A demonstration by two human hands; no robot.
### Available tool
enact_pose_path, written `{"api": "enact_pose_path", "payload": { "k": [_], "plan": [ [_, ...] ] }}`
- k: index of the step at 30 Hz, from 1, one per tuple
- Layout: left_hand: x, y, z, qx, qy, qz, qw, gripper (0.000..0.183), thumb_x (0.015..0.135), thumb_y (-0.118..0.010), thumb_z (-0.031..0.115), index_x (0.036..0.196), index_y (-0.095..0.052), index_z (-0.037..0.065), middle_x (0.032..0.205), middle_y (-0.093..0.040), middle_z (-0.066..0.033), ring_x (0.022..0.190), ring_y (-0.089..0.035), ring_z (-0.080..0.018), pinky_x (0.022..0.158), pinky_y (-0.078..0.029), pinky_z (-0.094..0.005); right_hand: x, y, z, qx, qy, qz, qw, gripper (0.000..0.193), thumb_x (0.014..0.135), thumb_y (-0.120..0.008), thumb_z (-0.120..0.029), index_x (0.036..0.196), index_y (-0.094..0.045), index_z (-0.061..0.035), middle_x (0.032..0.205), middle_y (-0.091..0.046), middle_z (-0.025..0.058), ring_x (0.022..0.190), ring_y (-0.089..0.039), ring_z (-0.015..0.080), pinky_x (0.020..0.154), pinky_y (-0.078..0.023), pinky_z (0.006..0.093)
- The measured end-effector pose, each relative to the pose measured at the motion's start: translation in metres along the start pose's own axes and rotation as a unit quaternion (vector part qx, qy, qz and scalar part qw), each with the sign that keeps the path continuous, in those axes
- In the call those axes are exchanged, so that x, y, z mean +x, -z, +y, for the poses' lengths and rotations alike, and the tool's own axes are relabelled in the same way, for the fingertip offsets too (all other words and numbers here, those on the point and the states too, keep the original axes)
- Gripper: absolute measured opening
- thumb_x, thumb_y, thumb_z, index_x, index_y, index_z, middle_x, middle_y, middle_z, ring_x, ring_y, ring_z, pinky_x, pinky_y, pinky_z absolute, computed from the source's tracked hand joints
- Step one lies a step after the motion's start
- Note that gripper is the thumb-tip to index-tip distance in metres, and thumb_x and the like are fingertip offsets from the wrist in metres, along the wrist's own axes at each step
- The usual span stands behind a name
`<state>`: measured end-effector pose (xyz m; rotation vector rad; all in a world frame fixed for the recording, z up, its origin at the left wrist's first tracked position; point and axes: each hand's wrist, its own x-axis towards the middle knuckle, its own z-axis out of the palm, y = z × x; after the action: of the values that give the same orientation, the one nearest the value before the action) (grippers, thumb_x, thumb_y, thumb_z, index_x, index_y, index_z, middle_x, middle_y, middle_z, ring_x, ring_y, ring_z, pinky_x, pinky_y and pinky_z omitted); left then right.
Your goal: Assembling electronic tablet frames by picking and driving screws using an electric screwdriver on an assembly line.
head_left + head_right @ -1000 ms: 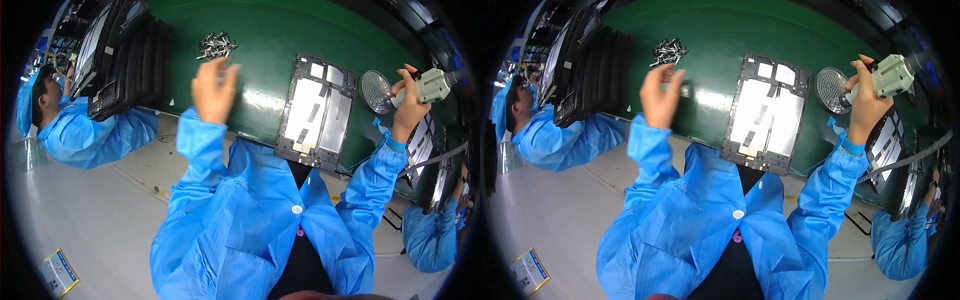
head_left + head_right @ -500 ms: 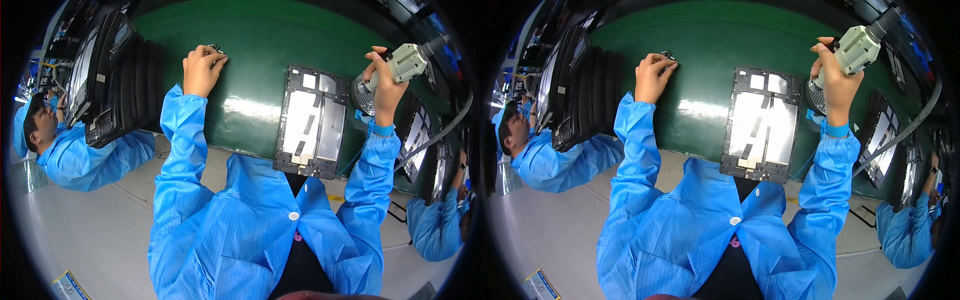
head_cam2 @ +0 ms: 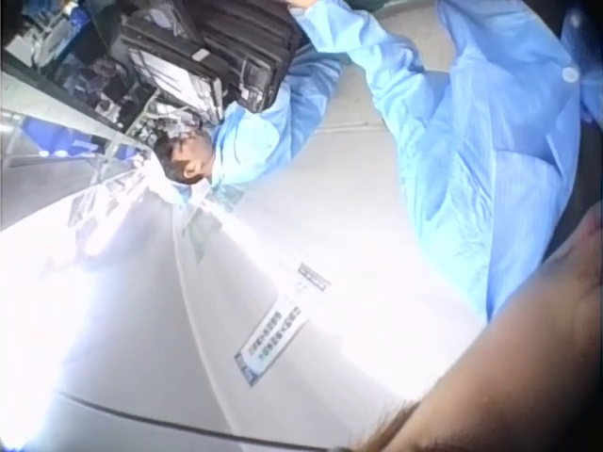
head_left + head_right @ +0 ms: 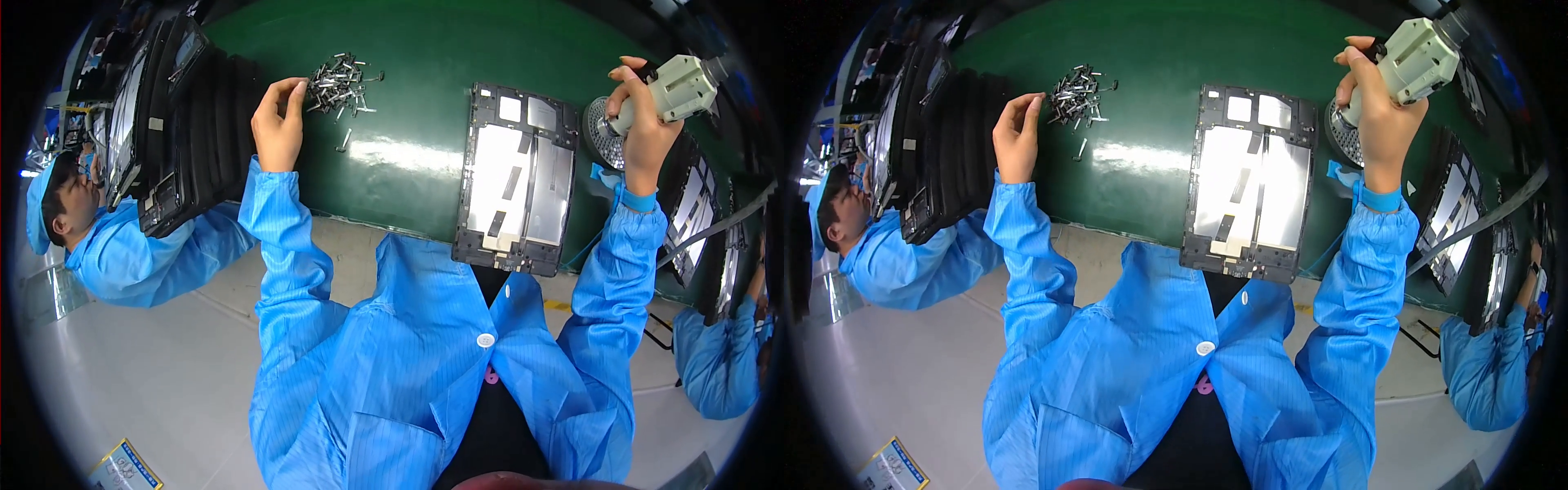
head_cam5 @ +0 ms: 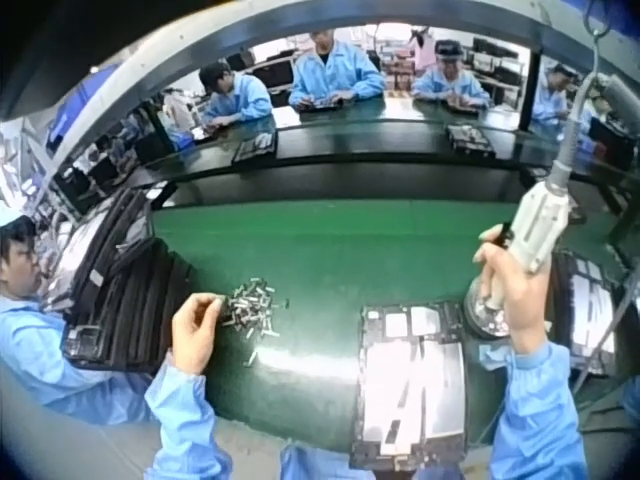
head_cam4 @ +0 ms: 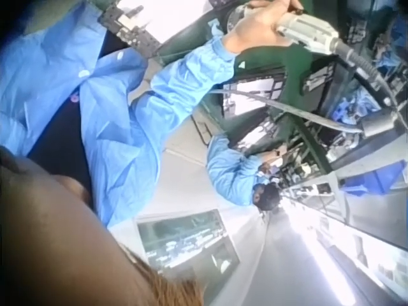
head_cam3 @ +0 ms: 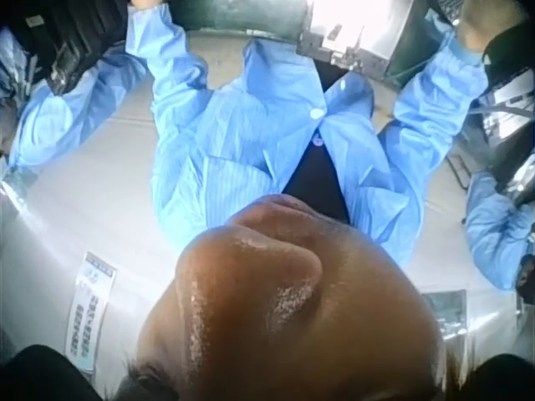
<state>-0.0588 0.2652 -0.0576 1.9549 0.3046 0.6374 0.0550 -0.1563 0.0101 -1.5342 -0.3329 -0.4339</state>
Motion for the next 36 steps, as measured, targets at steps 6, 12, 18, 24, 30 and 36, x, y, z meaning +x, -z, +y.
{"api": "enact_pose_path", "payload": {
  "k": [6,12,18,24,30,36],
  "plan": [
    [-0.051,0.014,0.034,0.224,-0.070,-0.106,0.966,0.014,0.087,-0.076,0.009,0.098,-0.074,0.002,0.085,-0.068,-0.0058,0.075,-0.062,-0.0117,0.064,-0.044,-0.0250,-0.001,0.005,0.002,0.000,0.000,0.006,1.000,0.019,0.089,-0.066,-0.006,0.102,-0.070,0.0080,0.065,-0.064,0.0100,0.055,-0.060,0.0137,0.054,-0.048,0.0284],
    [-0.078,0.013,0.027,0.216,-0.042,-0.165,0.961,0.021,0.077,-0.082,0.006,0.096,-0.073,0.001,0.091,-0.065,-0.0069,0.071,-0.059,-0.0159,0.064,-0.048,-0.0293,0.002,0.004,0.005,0.016,0.021,-0.006,1.000,0.019,0.089,-0.066,-0.006,0.101,-0.070,0.0083,0.067,-0.065,0.0105,0.055,-0.060,0.0140,0.053,-0.048,0.0283],
    [-0.058,0.003,0.028,0.205,-0.113,-0.222,0.946,0.006,0.089,-0.070,0.004,0.093,-0.069,-0.001,0.089,-0.067,-0.0149,0.078,-0.066,-0.0306,0.070,-0.052,-0.0362,-0.002,0.005,0.005,-0.009,0.045,-0.024,0.999,0.018,0.090,-0.065,-0.007,0.100,-0.069,0.0077,0.070,-0.065,0.0087,0.054,-0.058,0.0138,0.051,-0.044,0.0275],
    [-0.046,-0.094,0.066,-0.129,0.044,-0.222,0.965,0.024,0.100,-0.063,0.007,0.119,-0.065,-0.006,0.084,-0.066,-0.0044,0.076,-0.060,-0.0092,0.074,-0.051,-0.0241,0.003,0.023,0.011,0.036,-0.022,0.032,0.999,0.012,0.090,-0.067,-0.005,0.098,-0.066,0.0031,0.075,-0.068,0.0075,0.047,-0.057,0.0106,0.043,-0.043,0.0237],
    [0.005,-0.162,0.056,-0.107,0.056,-0.263,0.957,0.026,0.094,-0.074,0.018,0.104,-0.072,-0.005,0.088,-0.070,-0.0039,0.080,-0.062,-0.0083,0.074,-0.050,-0.0220,0.007,0.071,0.023,-0.030,-0.016,0.112,0.993,0.011,0.089,-0.064,-0.004,0.097,-0.066,0.0031,0.073,-0.067,0.0076,0.045,-0.053,0.0109,0.043,-0.043,0.0243],
    [-0.008,-0.174,0.044,-0.105,0.068,-0.233,0.964,0.026,0.092,-0.077,0.019,0.103,-0.074,-0.004,0.088,-0.070,-0.0016,0.080,-0.060,-0.0061,0.073,-0.047,-0.0196,0.000,0.088,0.015,-0.047,-0.029,0.115,0.992,0.013,0.089,-0.065,-0.005,0.099,-0.064,0.0033,0.071,-0.065,0.0071,0.046,-0.053,0.0117,0.044,-0.043,0.0244]
  ]
}}
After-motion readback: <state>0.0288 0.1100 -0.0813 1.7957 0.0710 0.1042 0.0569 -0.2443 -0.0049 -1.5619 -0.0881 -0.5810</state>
